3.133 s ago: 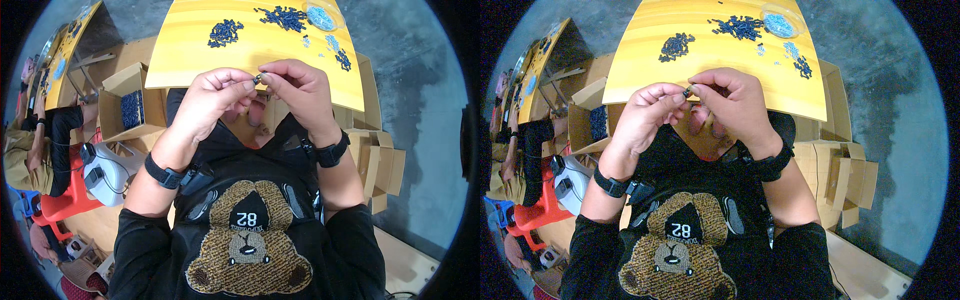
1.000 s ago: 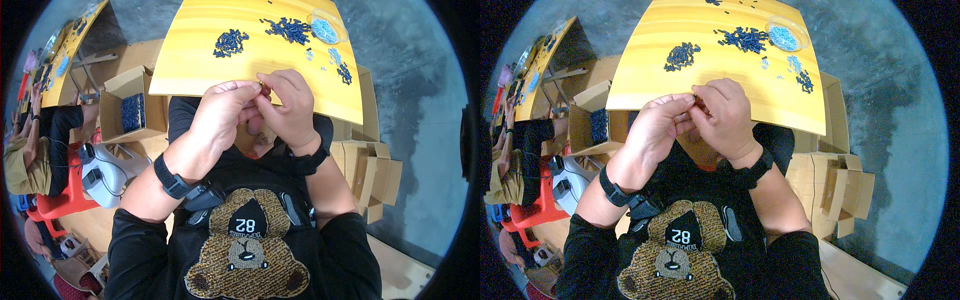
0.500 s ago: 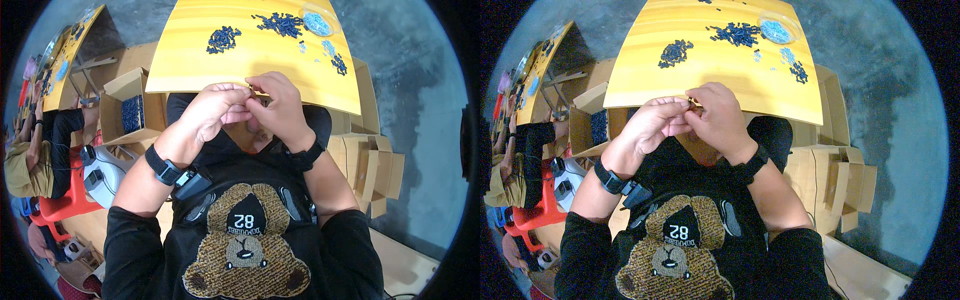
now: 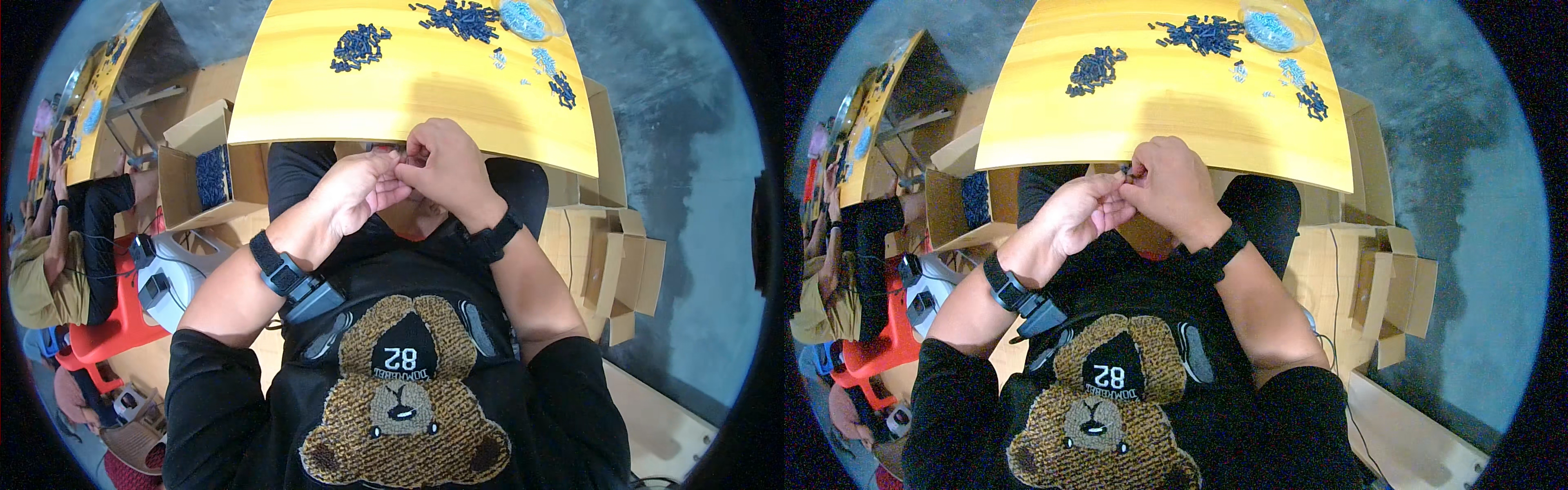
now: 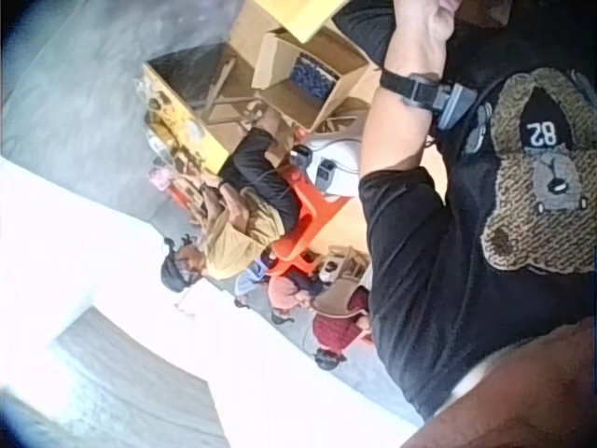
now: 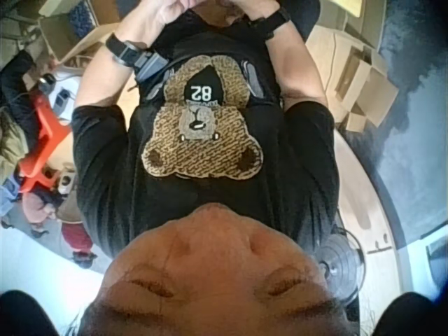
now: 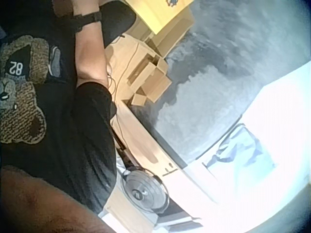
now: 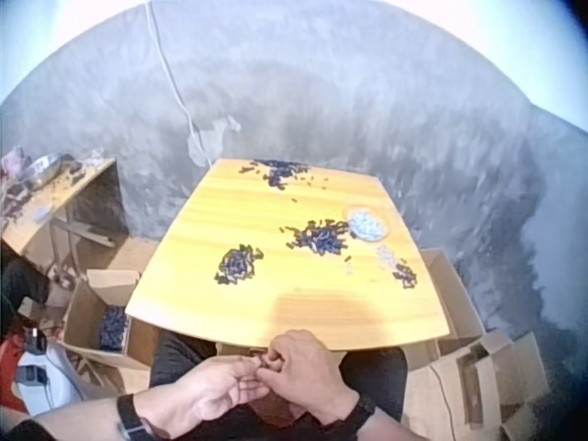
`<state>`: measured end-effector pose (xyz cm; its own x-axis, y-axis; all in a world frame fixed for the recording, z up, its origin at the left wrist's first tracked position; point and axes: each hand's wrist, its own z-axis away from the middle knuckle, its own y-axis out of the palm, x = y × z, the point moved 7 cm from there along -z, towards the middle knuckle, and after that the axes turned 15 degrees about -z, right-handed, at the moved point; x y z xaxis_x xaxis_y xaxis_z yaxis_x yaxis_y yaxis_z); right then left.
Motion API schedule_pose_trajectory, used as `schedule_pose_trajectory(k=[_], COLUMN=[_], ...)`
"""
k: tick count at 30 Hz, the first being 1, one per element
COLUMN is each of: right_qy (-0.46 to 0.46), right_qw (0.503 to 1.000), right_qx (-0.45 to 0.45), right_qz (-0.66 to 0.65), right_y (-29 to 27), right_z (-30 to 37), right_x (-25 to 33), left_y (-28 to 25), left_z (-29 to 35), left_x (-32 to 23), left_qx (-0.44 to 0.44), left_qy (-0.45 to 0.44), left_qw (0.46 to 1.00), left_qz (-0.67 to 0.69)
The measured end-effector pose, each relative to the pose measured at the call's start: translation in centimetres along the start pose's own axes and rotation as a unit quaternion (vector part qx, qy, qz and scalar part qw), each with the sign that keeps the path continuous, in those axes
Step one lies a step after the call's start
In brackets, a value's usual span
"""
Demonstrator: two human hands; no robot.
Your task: Assembling small plastic components by hand on a workstation table.
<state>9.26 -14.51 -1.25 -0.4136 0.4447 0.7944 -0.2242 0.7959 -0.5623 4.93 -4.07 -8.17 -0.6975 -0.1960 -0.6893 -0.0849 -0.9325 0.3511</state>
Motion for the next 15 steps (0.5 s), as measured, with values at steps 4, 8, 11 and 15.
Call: schedule_pose_trajectory(k=[4,8,11,15], right_qy=[0.014,0.023,0.02,0.018], right_qw=[1.0,0.999,0.998,0.998], right_qx=[-0.002,0.015,0.026,0.031], right_qz=[0.007,0.035,0.045,0.048], right_y=[0.1,0.3,0.4,0.5], right_z=[-0.5,-0.9,-1.1,-1.1], right_x=[-0.1,-0.5,-0.5,-0.4], left_y=[-0.4,-0.4,-0.7,-0.6], left_z=[-1.0,-1.4,-1.8,-1.7], left_x=[-0.2,0.0,0.5,0.6], left_qx=[0.014,0.009,0.001,-0.003], left_qy=[0.011,0.002,-0.018,-0.023], left_qw=[1.0,0.999,0.999,0.998], left_qz=[0.017,0.03,0.05,0.054])
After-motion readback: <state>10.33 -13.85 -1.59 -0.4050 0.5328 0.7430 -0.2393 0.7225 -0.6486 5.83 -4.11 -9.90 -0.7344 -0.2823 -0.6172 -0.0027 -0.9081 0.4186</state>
